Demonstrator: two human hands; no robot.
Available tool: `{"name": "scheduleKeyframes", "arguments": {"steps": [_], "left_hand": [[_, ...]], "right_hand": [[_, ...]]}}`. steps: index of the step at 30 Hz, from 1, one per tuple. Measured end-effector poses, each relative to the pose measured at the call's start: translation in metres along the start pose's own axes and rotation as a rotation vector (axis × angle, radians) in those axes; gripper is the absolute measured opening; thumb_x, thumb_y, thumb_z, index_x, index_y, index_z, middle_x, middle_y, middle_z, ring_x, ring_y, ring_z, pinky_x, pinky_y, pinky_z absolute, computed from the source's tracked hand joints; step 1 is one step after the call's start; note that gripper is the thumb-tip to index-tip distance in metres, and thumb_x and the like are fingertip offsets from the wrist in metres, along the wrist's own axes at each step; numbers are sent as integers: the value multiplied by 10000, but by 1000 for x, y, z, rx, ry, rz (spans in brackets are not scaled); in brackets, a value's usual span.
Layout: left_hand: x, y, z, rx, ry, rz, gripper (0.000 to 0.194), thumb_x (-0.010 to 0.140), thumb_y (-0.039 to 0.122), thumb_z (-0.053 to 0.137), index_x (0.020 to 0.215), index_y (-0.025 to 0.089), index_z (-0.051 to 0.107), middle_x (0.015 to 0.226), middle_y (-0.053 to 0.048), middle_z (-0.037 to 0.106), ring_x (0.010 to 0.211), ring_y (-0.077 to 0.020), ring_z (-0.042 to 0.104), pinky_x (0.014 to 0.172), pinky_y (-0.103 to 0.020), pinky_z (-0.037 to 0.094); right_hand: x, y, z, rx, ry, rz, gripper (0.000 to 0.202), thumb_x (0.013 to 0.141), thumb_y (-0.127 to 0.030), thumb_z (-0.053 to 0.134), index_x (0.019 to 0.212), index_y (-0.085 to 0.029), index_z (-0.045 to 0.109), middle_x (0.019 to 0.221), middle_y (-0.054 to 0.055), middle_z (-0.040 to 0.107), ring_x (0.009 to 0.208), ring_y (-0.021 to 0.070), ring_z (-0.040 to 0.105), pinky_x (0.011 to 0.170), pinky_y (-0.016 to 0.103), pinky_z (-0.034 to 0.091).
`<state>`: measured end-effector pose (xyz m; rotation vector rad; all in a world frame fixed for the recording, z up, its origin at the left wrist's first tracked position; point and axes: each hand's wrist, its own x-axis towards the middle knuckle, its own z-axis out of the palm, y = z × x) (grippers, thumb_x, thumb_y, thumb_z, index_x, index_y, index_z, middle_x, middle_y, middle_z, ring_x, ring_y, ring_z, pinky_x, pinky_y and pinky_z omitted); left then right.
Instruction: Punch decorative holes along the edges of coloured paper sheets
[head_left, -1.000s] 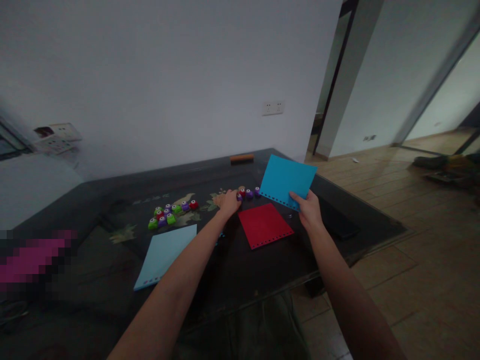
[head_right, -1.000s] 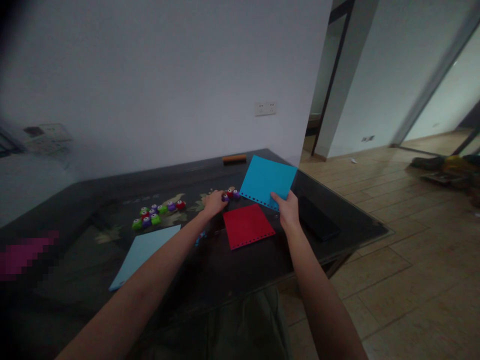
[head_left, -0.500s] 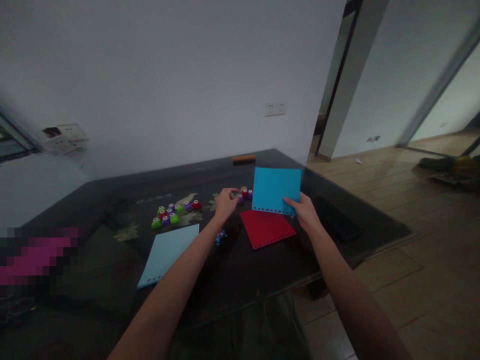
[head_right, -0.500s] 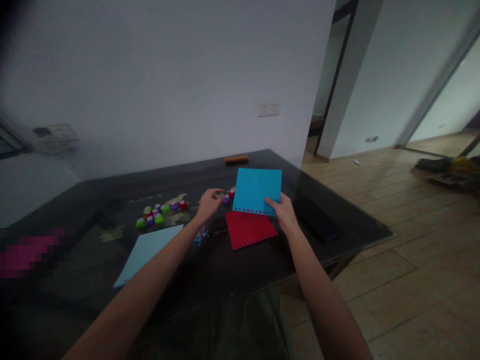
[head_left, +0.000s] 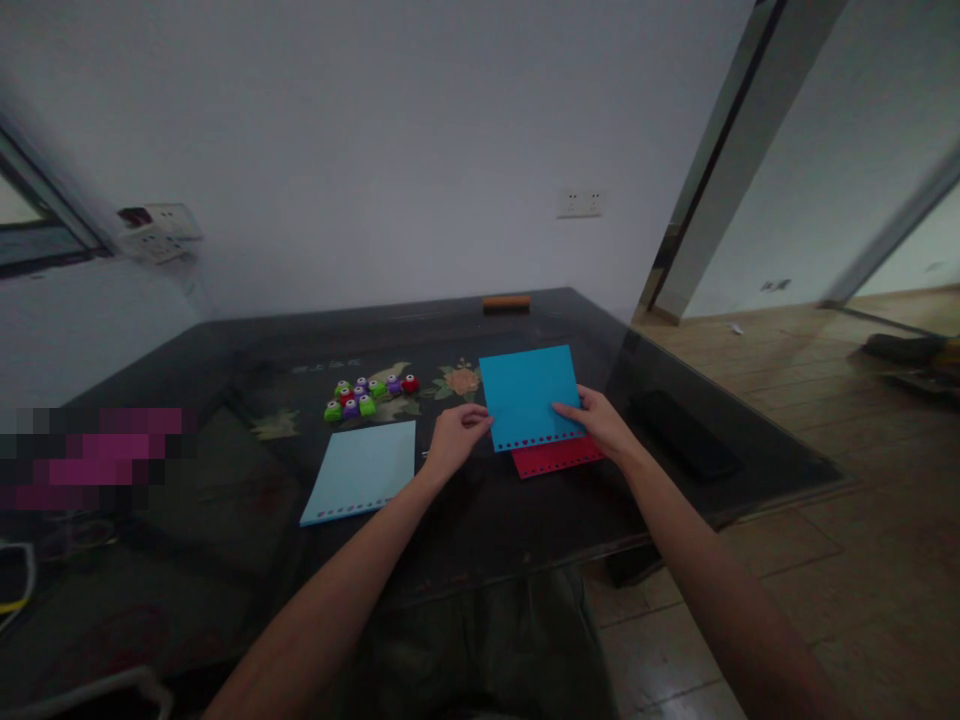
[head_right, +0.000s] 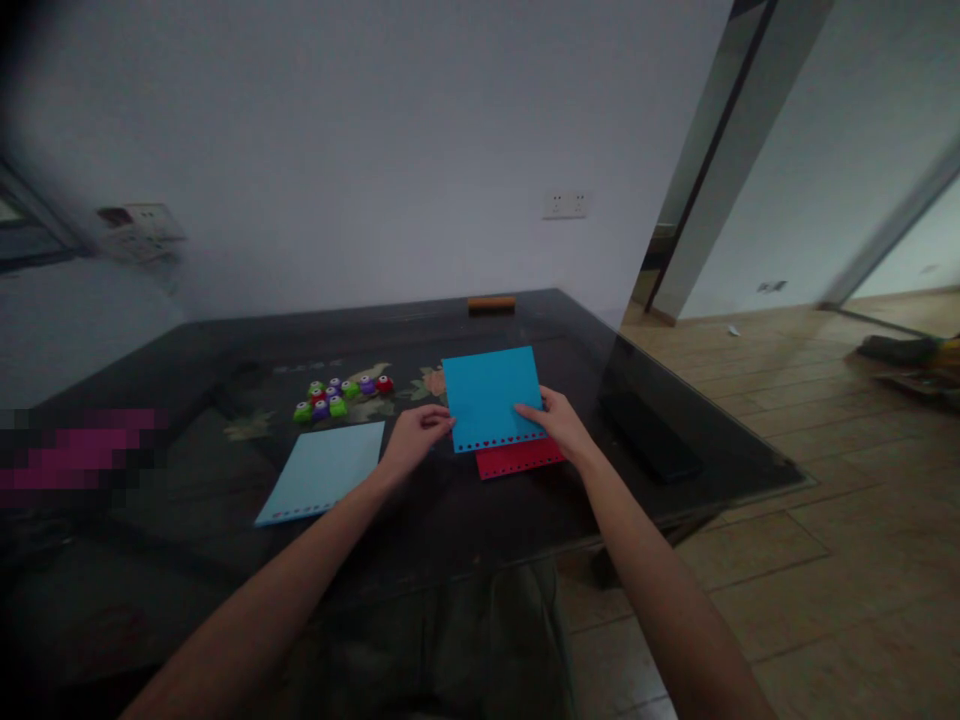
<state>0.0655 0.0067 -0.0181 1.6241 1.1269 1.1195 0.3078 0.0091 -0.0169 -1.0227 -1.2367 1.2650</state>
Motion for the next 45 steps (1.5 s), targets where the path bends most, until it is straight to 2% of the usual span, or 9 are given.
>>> {"name": "scheduleKeyframes", "arguments": {"steps": [4,8,14,18,20,26,32,39,45], "left_hand": [[-2,3,2,32,-6,-10,160,710,275,619,812,151,607,660,-38,669,647,-188,642,649,-309,493],[-8,7,8,42,-57,-9,188,718,244,615,879,154,582,654,-26,668,630,-179,644,639,-294,492],[-10,6,12,32,-84,-1,279,763,243,567,1024,168,503,643,7,631,599,-149,622,627,-284,488],[-10,8,10,178,108,161,268,787,205,519,1052,179,482,794,-18,593,734,-142,587,688,-288,476],[-11,10,10,271,147,260,248,782,158,503,1029,184,502,903,-42,565,828,-153,563,731,-299,471],[-21,9,18,492,-11,450,247,770,71,469,967,199,544,1065,-60,508,1054,-187,476,934,-362,391],[-25,7,24,551,-22,407,215,804,59,393,919,182,528,992,-62,519,983,-178,504,897,-335,416],[-22,0,23,605,-56,350,215,805,97,427,967,186,536,1025,-63,533,991,-179,522,903,-327,424],[-23,-7,24,683,-121,304,281,836,201,439,1100,179,531,1222,-86,494,1128,-191,479,980,-340,379]], "right_hand": [[4,-1,-9,-5,151,-45,345,579,-353,730,862,-183,630,754,20,680,601,145,608,584,286,499],[8,0,-18,-98,271,-53,346,533,-338,747,806,-166,623,622,-19,622,502,103,533,480,222,405],[8,-1,-21,-175,307,-6,400,515,-342,748,833,-140,614,708,28,640,570,123,549,526,242,407],[7,-3,-24,-185,297,62,384,528,-315,742,845,-145,606,701,24,638,538,117,537,511,242,409],[7,-2,-29,-186,287,84,361,534,-284,737,841,-148,605,690,22,639,530,117,537,508,242,415],[10,7,-42,-266,306,169,309,592,-198,688,887,-144,610,712,35,658,554,130,565,537,256,455],[11,10,-40,-362,307,204,253,615,-133,658,865,-123,619,645,31,640,530,128,560,497,232,442],[11,12,-40,-397,314,203,247,618,-117,654,864,-119,624,604,18,627,512,128,550,500,236,432],[11,12,-37,-434,303,220,242,628,-100,644,869,-118,630,610,15,625,502,117,539,491,222,421]]}}
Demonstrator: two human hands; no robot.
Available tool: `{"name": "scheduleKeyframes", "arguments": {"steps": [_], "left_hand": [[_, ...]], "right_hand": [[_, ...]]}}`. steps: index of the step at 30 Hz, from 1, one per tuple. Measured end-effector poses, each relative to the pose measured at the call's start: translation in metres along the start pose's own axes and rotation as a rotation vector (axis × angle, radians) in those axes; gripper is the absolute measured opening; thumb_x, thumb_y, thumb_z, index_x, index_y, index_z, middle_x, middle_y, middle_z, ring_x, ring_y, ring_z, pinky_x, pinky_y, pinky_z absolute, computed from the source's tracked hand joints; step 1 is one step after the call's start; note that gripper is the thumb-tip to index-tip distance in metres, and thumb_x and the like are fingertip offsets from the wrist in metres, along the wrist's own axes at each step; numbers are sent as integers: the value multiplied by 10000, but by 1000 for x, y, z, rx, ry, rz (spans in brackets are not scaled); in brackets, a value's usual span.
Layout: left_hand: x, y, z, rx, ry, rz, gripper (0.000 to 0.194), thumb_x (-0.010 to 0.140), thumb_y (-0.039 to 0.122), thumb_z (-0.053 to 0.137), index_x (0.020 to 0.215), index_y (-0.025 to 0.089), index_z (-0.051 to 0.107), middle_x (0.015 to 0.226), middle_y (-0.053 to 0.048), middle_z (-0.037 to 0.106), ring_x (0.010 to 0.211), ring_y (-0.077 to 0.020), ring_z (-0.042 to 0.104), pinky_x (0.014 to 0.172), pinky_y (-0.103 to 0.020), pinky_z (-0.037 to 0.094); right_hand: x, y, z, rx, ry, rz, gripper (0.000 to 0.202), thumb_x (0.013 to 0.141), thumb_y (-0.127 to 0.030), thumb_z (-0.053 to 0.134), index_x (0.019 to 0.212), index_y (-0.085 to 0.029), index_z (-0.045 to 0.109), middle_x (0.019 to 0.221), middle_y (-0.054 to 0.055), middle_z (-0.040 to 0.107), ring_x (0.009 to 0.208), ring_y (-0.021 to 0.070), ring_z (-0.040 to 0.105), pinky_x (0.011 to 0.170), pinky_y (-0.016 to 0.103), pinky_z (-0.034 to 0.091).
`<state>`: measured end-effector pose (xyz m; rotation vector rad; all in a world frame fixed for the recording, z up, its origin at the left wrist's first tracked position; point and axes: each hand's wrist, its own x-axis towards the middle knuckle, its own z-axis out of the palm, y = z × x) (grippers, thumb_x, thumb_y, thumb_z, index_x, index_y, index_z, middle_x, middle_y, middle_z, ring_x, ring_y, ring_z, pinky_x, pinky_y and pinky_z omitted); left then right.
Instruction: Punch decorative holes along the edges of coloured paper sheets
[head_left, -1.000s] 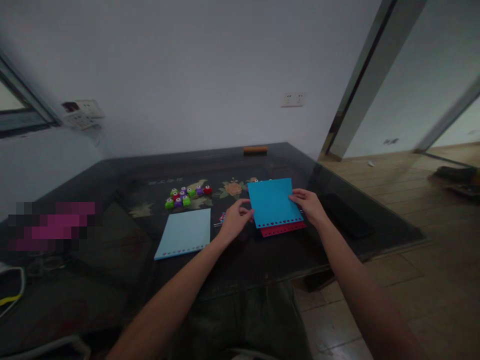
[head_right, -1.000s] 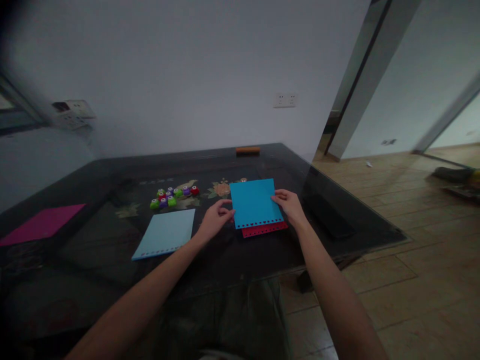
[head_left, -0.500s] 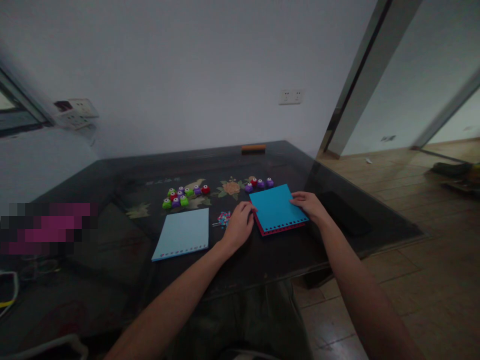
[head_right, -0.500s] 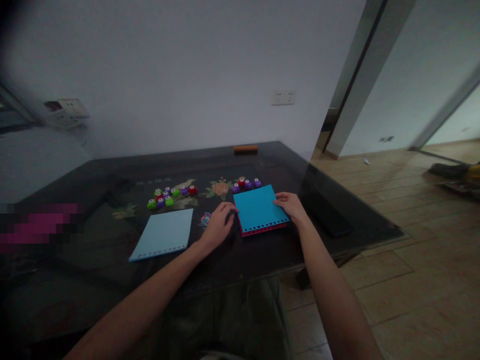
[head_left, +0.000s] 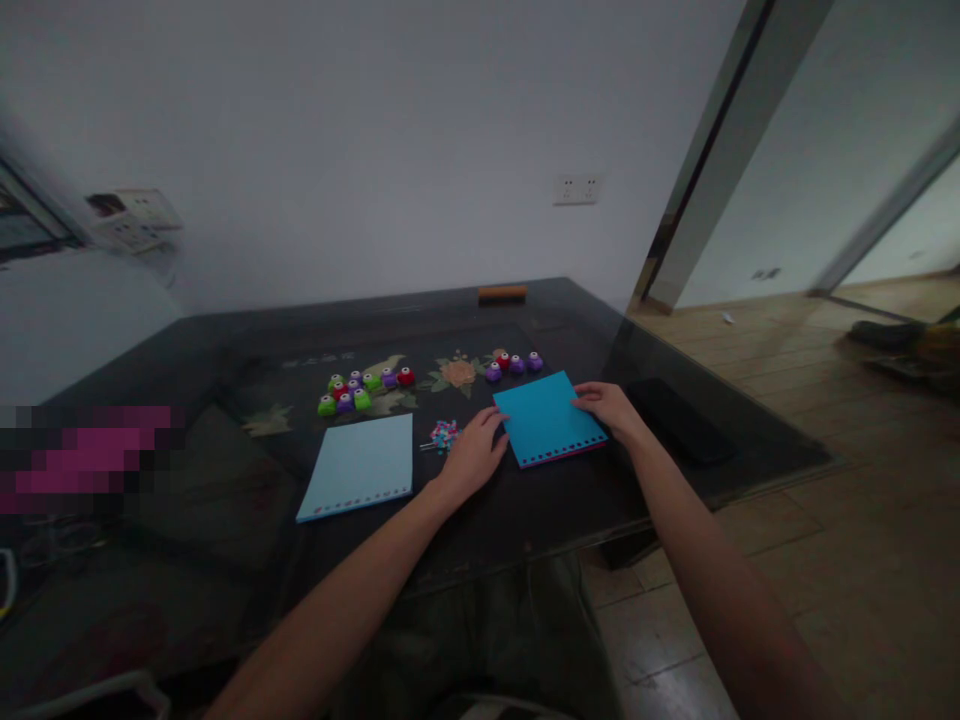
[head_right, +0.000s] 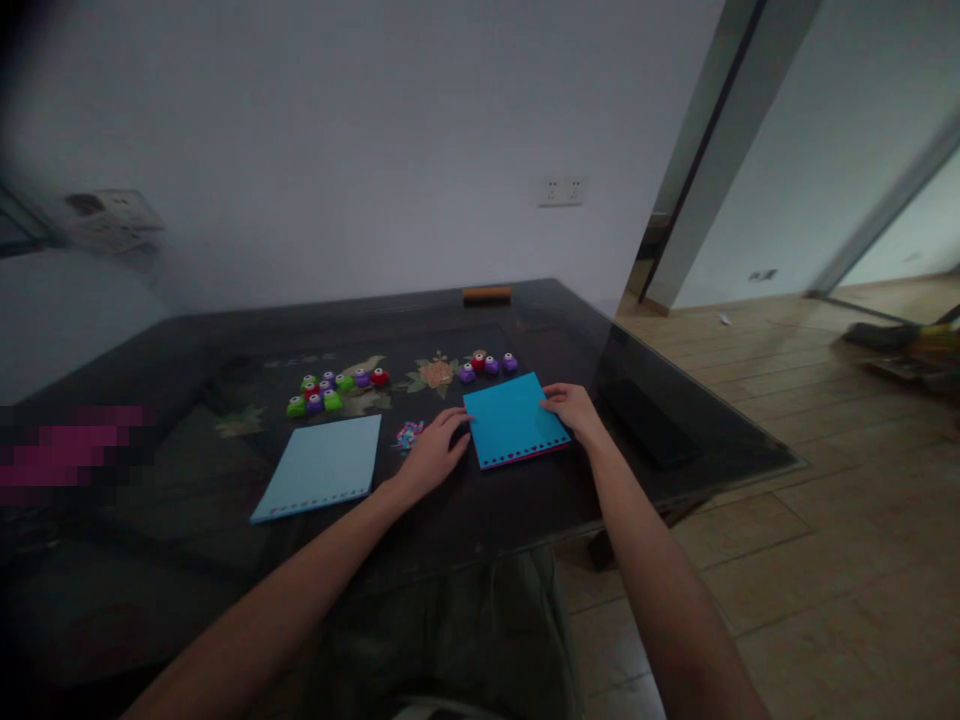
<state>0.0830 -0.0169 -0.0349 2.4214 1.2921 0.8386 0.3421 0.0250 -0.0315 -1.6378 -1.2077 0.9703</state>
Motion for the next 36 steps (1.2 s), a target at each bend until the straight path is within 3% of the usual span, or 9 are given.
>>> {"name": "scheduleKeyframes", "arguments": {"steps": [8,29,36], "left_hand": [[-2,1,2,76,-126,-31,390,867,319,401,1230,202,486,1345,-80,436,1187,-206,452,1001,-346,360],[-4,-2,7,156,-99,84,390,837,334,467,1185,174,535,1283,-111,502,1151,-242,491,982,-378,375],[-3,-2,6,164,-111,69,389,833,330,476,1191,187,529,1291,-106,496,1159,-237,485,988,-381,368]], "right_hand": [[0,-1,0,-27,-14,-1,260,638,-104,638,897,-113,625,619,18,623,508,115,539,496,222,426],[-2,-1,2,-101,14,-52,259,641,-107,635,900,-115,633,599,8,607,471,93,507,464,206,398],[1,1,-5,-90,71,-100,276,658,-137,643,932,-118,619,607,24,634,490,108,548,499,227,450]]}}
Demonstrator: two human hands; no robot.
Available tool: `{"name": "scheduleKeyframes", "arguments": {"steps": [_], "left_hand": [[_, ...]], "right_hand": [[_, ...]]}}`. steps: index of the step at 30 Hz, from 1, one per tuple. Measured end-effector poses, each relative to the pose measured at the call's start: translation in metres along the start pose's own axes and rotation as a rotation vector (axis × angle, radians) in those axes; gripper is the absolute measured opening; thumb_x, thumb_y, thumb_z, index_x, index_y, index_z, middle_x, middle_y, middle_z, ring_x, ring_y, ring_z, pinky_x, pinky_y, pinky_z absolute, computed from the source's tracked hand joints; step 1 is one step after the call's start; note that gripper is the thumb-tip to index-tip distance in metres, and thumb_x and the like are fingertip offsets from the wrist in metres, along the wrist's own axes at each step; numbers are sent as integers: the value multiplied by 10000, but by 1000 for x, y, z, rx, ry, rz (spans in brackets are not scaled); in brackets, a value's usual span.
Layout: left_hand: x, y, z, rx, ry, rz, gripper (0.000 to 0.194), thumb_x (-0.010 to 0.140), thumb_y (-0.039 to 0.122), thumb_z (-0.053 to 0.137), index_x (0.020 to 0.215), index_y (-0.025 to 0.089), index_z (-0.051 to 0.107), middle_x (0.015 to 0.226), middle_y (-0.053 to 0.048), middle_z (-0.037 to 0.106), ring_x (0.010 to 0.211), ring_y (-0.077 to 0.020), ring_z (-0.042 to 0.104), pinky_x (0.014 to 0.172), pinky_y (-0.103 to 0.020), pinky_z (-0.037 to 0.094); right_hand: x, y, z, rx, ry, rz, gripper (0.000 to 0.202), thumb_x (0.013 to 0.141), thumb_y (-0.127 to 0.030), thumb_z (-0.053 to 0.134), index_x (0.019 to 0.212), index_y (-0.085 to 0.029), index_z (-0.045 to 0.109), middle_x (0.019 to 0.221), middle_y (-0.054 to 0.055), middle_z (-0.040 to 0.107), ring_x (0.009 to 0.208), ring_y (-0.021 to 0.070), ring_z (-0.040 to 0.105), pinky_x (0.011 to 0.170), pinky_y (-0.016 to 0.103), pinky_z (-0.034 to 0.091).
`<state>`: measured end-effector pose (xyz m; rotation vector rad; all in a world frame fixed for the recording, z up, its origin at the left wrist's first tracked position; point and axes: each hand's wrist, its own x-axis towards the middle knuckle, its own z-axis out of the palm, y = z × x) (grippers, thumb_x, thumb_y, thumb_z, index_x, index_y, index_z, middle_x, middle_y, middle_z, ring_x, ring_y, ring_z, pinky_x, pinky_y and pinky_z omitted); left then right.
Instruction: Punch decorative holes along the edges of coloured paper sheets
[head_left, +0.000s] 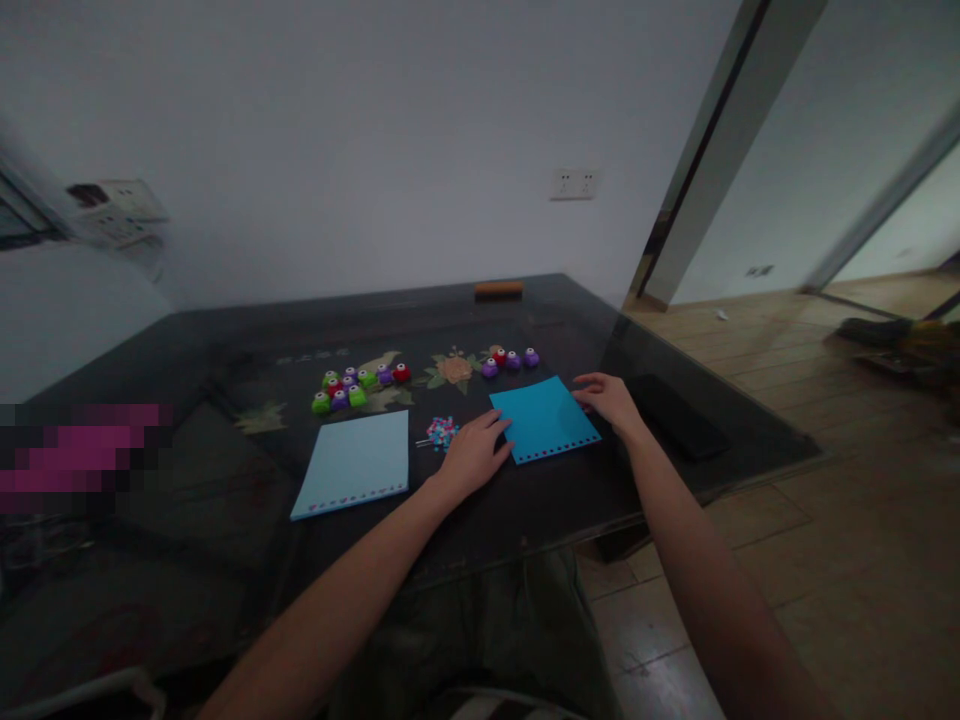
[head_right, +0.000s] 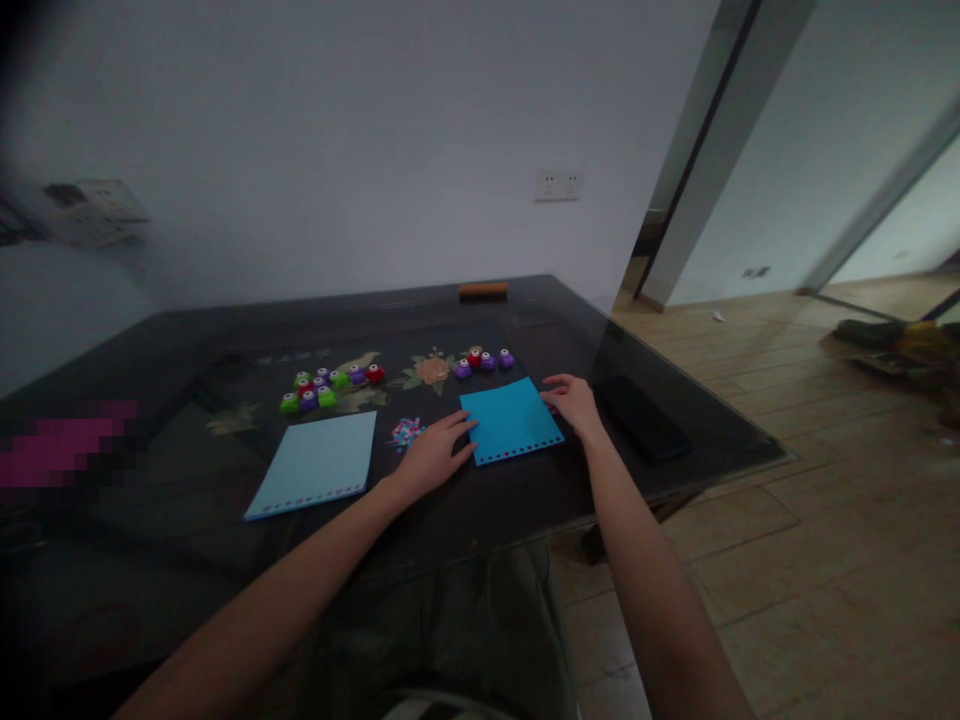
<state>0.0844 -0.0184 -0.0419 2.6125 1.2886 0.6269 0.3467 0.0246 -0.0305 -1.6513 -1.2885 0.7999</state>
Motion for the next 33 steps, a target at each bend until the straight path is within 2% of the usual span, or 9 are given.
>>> {"name": "scheduleKeyframes", "arguments": {"steps": [4,13,22,26,30,33], "left_hand": [[0,0,0,-1,-5,-2,400,837,337,467,1203,184,520,1298,-105,489,1166,-235,478,994,-379,359],[1,0,0,-11,2,1,388,833,324,477,1194,191,526,1293,-101,496,1160,-231,484,992,-382,357],[0,1,1,-58,15,-24,376,842,322,465,1195,202,518,1316,-97,467,1160,-229,481,987,-382,367],[3,5,-18,-122,60,-25,347,848,309,457,1169,200,531,1308,-89,473,1170,-211,470,998,-368,360],[4,5,-56,-193,112,18,278,851,282,449,1079,195,583,1193,-73,568,1107,-190,515,972,-347,386],[-4,-11,-87,-202,181,3,243,840,244,459,1035,208,598,1120,-42,611,1062,-179,539,942,-344,406]], "right_hand": [[3,3,-1,12,55,-8,217,674,-114,618,891,-119,614,678,52,659,525,106,574,521,224,477],[0,-2,1,-20,18,-30,184,676,-125,608,859,-120,629,729,74,676,598,130,608,569,248,499],[5,6,0,-55,-16,-53,212,677,-164,606,884,-128,636,752,72,681,636,140,619,589,257,496],[5,5,-1,-55,10,-77,218,669,-182,613,879,-132,642,758,75,681,645,152,619,569,256,487],[5,4,-1,-77,61,-121,224,664,-217,627,873,-141,652,775,77,679,663,167,618,576,268,485],[5,3,0,-106,77,-148,225,675,-254,624,868,-145,656,774,77,673,647,168,606,585,283,479]]}}
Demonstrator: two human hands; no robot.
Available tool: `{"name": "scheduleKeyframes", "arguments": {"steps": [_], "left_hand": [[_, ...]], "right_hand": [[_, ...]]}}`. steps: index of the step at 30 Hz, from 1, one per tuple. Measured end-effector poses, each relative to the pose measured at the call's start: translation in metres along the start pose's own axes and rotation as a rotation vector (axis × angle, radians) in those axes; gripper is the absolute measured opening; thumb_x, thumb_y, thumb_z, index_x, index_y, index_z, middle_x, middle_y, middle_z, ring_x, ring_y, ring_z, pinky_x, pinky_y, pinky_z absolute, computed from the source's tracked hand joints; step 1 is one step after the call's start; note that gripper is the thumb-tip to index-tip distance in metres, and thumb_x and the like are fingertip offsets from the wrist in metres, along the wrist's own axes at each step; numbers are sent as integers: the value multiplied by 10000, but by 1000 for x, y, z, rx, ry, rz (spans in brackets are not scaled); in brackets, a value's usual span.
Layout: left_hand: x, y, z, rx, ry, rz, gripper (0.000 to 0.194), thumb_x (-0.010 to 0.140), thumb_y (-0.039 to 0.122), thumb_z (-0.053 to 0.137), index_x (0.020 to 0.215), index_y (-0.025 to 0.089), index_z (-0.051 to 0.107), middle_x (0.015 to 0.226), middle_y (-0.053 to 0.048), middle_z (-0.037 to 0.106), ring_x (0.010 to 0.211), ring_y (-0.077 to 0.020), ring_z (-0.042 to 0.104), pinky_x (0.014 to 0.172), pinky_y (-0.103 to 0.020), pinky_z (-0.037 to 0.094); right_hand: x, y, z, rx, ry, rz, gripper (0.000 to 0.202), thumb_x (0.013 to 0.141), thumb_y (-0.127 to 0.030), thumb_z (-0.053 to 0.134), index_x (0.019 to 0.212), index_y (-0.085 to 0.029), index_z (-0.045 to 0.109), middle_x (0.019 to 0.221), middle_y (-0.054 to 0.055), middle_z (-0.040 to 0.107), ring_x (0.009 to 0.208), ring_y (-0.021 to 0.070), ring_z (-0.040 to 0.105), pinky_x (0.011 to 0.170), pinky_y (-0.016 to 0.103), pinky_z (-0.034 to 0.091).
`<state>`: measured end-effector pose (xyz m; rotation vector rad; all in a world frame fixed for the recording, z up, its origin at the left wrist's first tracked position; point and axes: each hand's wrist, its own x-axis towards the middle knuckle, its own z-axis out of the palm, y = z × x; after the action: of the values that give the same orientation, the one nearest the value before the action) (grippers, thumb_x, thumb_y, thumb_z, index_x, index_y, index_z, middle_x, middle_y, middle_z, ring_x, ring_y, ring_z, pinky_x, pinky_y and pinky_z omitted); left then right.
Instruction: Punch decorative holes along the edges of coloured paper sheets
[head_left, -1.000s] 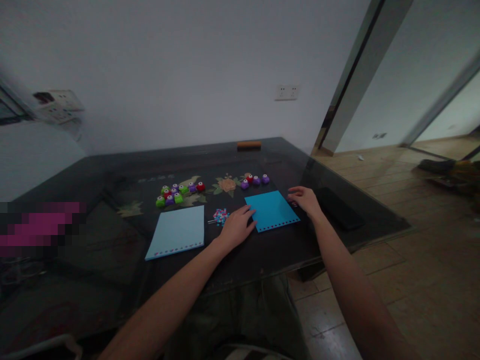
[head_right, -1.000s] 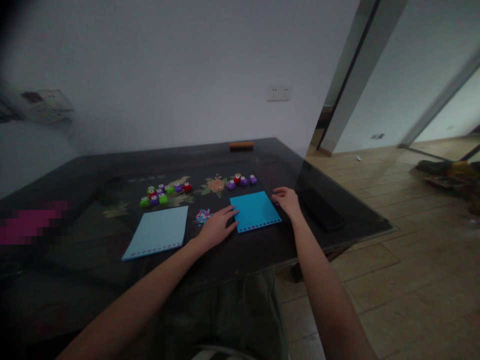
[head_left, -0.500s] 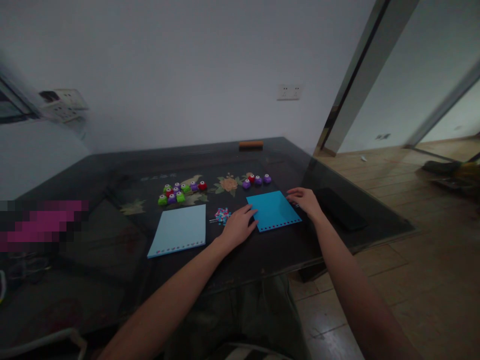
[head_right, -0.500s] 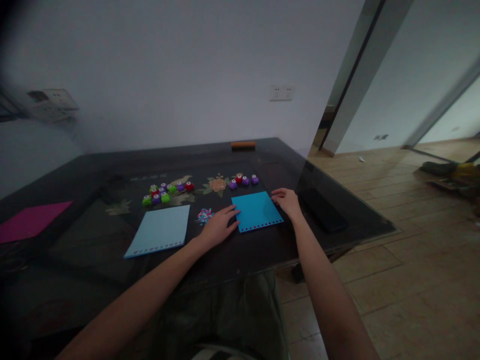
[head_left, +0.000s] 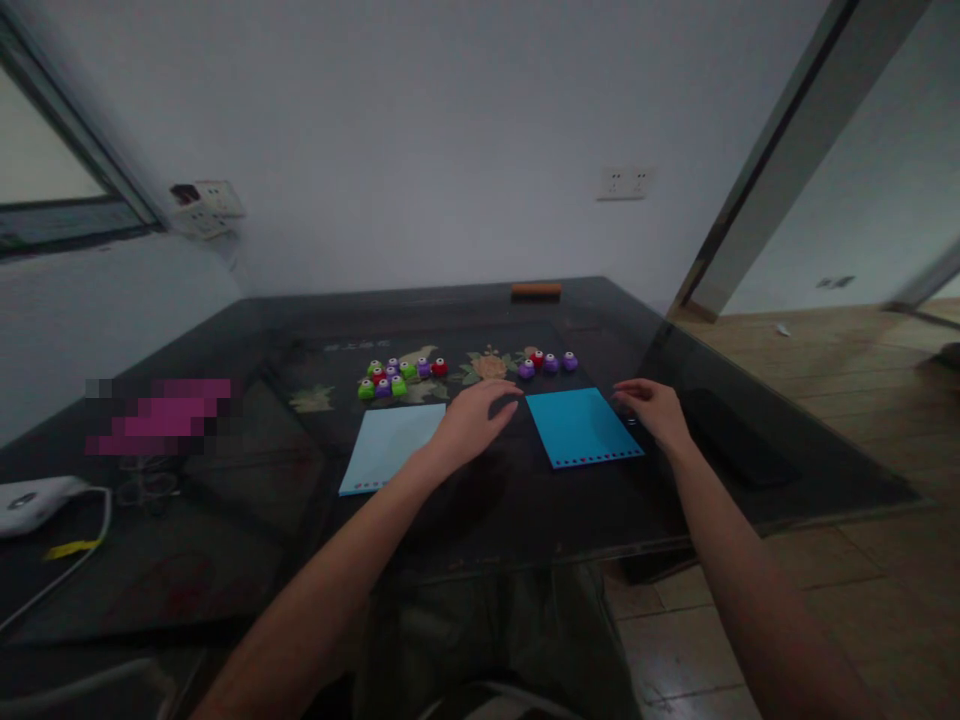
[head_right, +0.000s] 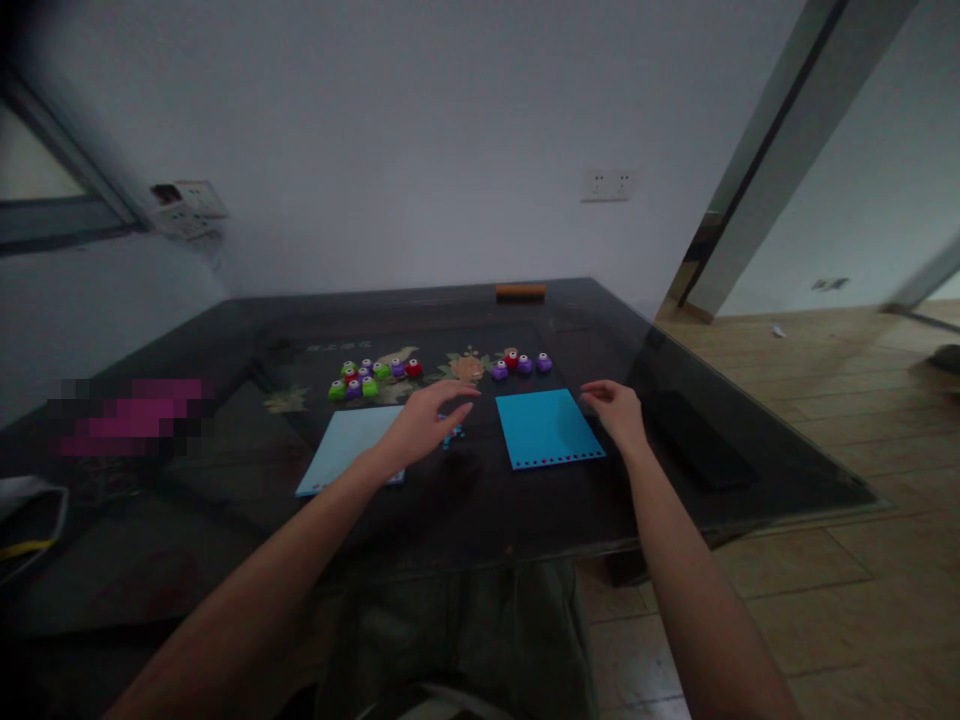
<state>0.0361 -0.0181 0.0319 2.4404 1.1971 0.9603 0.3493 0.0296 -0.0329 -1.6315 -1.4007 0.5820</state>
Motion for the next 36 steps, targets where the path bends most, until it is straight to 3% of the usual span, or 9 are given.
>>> {"name": "scheduleKeyframes", "arguments": {"steps": [4,8,11,14,16,19,23,29,36], "left_hand": [[-17,-44,-46,37,54,-145,222,825,241,465,974,202,626,979,-40,658,924,-175,593,852,-334,454],[-43,-105,-77,81,117,-362,216,803,277,482,922,192,641,956,-54,664,878,-185,604,825,-333,460],[-62,-144,-87,122,170,-469,236,782,330,498,863,166,646,921,-78,663,874,-210,598,824,-349,452],[-76,-168,-89,123,123,-473,262,765,366,495,866,171,640,907,-70,659,875,-213,591,823,-351,451],[-81,-175,-88,107,84,-446,291,754,381,495,900,171,633,947,-73,646,904,-214,582,825,-346,452],[-84,-174,-88,113,-4,-385,350,740,414,506,945,161,634,991,-90,622,944,-229,566,851,-358,436],[-83,-166,-88,165,-112,-372,477,693,496,560,1024,158,623,1045,-110,584,981,-251,545,880,-366,411],[-84,-172,-81,285,-172,-374,647,586,539,652,1122,184,585,1111,-115,524,1055,-289,475,929,-401,348],[-84,-164,-81,324,-199,-389,666,612,556,628,1152,171,568,1102,-119,509,1054,-286,441,924,-390,335]], "right_hand": [[-2,-9,0,22,11,-46,237,685,-286,626,872,-141,652,774,79,667,681,181,609,628,298,478],[-9,-43,6,26,-14,-158,201,696,-263,630,864,-157,657,801,71,669,737,185,615,706,309,473],[-16,-82,30,26,-116,-253,159,698,-230,634,842,-170,663,813,61,671,760,180,613,736,310,468],[-21,-119,75,63,-291,-381,118,705,-199,630,816,-184,666,830,44,670,755,159,607,739,295,468],[-24,-137,113,63,-398,-454,124,718,-187,619,833,-188,663,828,34,666,749,145,603,730,284,468],[-28,-152,168,-143,-501,-532,170,727,-195,623,891,-167,658,831,45,662,784,167,601,736,300,455],[-35,-156,211,-412,-551,-637,346,737,-367,632,1002,-145,626,1021,123,613,956,232,557,803,333,419],[-42,-151,222,-544,-531,-741,640,628,-563,653,1099,-137,566,1110,151,522,1053,285,460,848,390,380],[-41,-148,222,-530,-537,-739,567,643,-538,657,1068,-169,591,1065,116,515,1012,259,462,827,367,386]]}}
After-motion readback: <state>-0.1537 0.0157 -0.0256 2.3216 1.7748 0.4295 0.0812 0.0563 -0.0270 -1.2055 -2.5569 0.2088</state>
